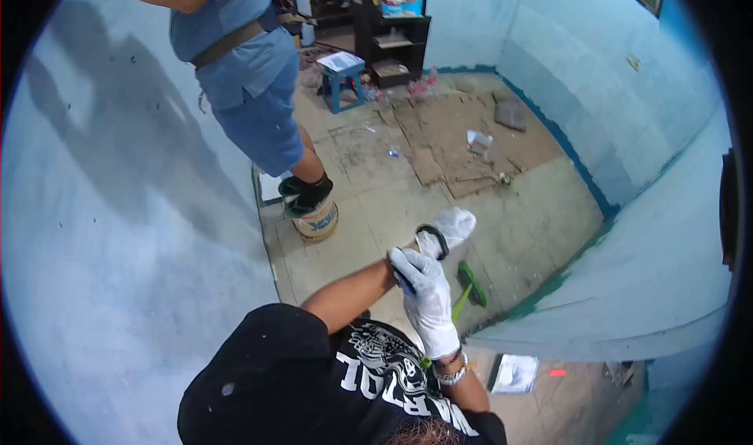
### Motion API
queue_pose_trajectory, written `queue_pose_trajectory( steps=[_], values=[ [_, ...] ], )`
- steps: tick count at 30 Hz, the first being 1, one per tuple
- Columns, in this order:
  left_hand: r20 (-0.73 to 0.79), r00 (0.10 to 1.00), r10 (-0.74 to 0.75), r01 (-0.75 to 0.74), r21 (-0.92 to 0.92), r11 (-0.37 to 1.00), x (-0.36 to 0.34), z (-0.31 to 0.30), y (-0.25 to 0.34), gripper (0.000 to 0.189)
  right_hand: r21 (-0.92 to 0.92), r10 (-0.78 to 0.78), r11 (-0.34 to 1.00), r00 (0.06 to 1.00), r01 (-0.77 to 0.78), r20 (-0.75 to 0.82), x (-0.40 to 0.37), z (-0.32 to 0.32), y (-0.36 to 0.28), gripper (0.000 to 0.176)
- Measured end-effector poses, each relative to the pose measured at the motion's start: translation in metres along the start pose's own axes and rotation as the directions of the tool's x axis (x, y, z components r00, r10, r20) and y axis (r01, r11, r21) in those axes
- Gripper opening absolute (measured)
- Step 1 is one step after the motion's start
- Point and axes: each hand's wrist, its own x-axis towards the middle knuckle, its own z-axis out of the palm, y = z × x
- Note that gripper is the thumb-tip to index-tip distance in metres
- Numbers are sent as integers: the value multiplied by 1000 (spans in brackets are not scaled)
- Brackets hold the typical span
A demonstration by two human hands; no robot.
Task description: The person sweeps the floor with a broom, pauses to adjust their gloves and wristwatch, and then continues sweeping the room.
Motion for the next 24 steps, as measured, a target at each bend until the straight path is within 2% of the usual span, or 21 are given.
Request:
queue_pose_trajectory(
  steps=[1, 2, 3, 4, 6, 8, 9, 10, 11, 12, 14, 15, 16, 17, 18, 19, 20, 21, 22, 23, 24],
  values=[
    [48, 999, -20, 24, -85, 996, 2, -8, 2, 19, -31, -113, 993, 994, 113, 3, 4, 3, 3, 15],
    [97, 995, -39, 54, -165, 985, 9, -16, 5, 20, -125, -328, 938, 945, 324, -10, 7, 5, 10, 29],
    [206, 975, -79, 198, -658, 727, 17, -14, 2, 19, -20, -317, 948, 947, 319, 49, 8, 2, 13, 50],
    [314, 947, -70, 322, -921, 220, 20, -12, -2, 19, 13, -305, 952, 951, 304, 54, 10, 3, 15, 43],
    [207, 959, -194, 230, -968, 100, 21, -64, 65, 24, 71, -213, 974, 976, 216, -44, 1, 10, 27, 40],
    [24, 992, -123, 22, -1000, -21, 35, -77, 54, 33, 1, -97, 995, 992, 98, -79, -7, 17, 23, 38],
    [-3, 992, -127, -1, -1000, 10, 38, -77, 53, 33, 133, -3, 991, 996, 14, -85, -9, 19, 19, 38],
    [-33, 992, -121, -28, -999, 44, 39, -79, 53, 32, 166, -19, 985, 992, 40, -127, -9, 25, 24, 37],
    [21, 996, -86, 28, -996, 79, 39, -79, 55, 31, 104, -87, 990, 990, 98, -108, -4, 25, 25, 36],
    [19, 995, -97, 41, -973, 227, 38, -78, 61, 31, 45, -149, 987, 985, 153, -90, -1, 23, 22, 35],
    [15, 995, -101, 65, -858, 510, 42, -76, 74, 31, 167, -156, 973, 987, 161, -38, 8, 19, 21, 24],
    [-38, 999, 18, -42, -856, 514, 45, -77, 80, 31, 257, -136, 957, 990, 138, -26, 8, 18, 26, 21],
    [-37, 999, 37, -49, -919, 390, 45, -81, 86, 31, 346, -115, 931, 993, 113, -15, 8, 20, 31, 18],
    [-41, 998, 56, -54, -964, 259, 47, -87, 91, 31, 548, 44, 836, 999, -23, -25, -1, 24, 36, 14],
    [-50, 996, 77, -59, -991, 123, 49, -97, 99, 31, 541, 102, 839, 993, -57, -53, -2, 27, 37, 14],
    [-28, 995, 93, -21, -997, -79, 49, -99, 100, 30, 552, 158, 831, 980, -64, -123, -1, 31, 36, 12],
    [-39, 998, 51, -42, -997, 60, 50, -98, 97, 30, 565, 217, 822, 958, -75, -189, 0, 37, 31, 11],
    [-55, 998, 16, -57, -978, 199, 53, -95, 91, 29, 448, 216, 891, 936, -73, -278, 1, 42, 28, 14],
    [-80, 997, -18, -69, -939, 336, 58, -91, 84, 29, 134, -54, 986, 953, 97, -298, 8, 38, 34, 21],
    [-166, 986, -34, -128, -863, 489, 67, -78, 69, 26, 11, -165, 985, 959, 172, -229, 16, 34, 30, 26],
    [-261, 964, 46, -207, -633, 746, 70, -80, 67, 24, -106, -265, 962, 952, 251, -153, 23, 27, 21, 31]
  ],
)
